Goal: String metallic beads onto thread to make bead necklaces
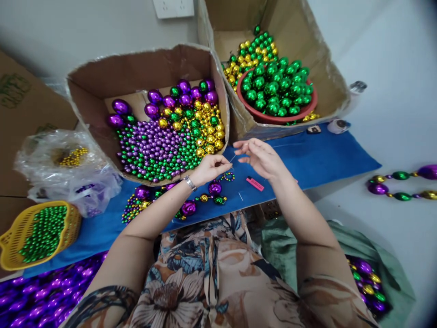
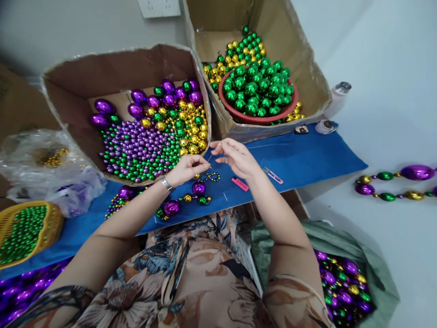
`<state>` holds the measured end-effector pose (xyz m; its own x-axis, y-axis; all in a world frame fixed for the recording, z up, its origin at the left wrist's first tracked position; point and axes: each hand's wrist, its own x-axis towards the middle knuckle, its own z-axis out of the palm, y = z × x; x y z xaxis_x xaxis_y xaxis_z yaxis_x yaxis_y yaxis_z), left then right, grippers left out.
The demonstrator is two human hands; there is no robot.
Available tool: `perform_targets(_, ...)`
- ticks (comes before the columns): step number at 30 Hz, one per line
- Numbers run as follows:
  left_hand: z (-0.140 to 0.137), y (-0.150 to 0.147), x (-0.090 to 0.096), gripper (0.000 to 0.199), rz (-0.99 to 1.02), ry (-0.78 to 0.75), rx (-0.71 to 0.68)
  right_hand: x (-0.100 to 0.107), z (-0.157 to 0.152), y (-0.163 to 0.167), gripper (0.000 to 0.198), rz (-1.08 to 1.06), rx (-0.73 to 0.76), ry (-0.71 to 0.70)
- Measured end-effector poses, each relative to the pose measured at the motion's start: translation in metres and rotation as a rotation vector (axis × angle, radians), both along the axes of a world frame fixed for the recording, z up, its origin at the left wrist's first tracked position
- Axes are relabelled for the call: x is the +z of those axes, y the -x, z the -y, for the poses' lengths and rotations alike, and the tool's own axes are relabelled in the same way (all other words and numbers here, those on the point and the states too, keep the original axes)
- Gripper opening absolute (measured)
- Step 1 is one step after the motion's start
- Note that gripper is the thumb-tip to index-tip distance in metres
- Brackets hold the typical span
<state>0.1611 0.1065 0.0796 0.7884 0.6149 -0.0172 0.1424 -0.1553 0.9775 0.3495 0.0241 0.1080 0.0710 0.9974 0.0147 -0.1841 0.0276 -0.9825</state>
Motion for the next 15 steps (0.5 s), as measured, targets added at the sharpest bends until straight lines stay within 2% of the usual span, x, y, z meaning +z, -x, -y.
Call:
perform_targets(5,0.004,-0.007,0.009,0.025,0.008,-0.023,-0.012,0.007,-0.021,0.033,0.034,-0.203,-0.019,-0.026)
perform_targets(9,0.003,-0.009,0.013,0.023,0.020,-0.086,-0.025,0.017,-0.028,0.041,0.038,-0.201,-0.074,-0.019)
perform_targets(15,0.004,-0.012,0.017,0.023,0.013,-0.149,-0.030,0.035,-0.027,0.041,0.034,-0.211,-0.071,-0.090)
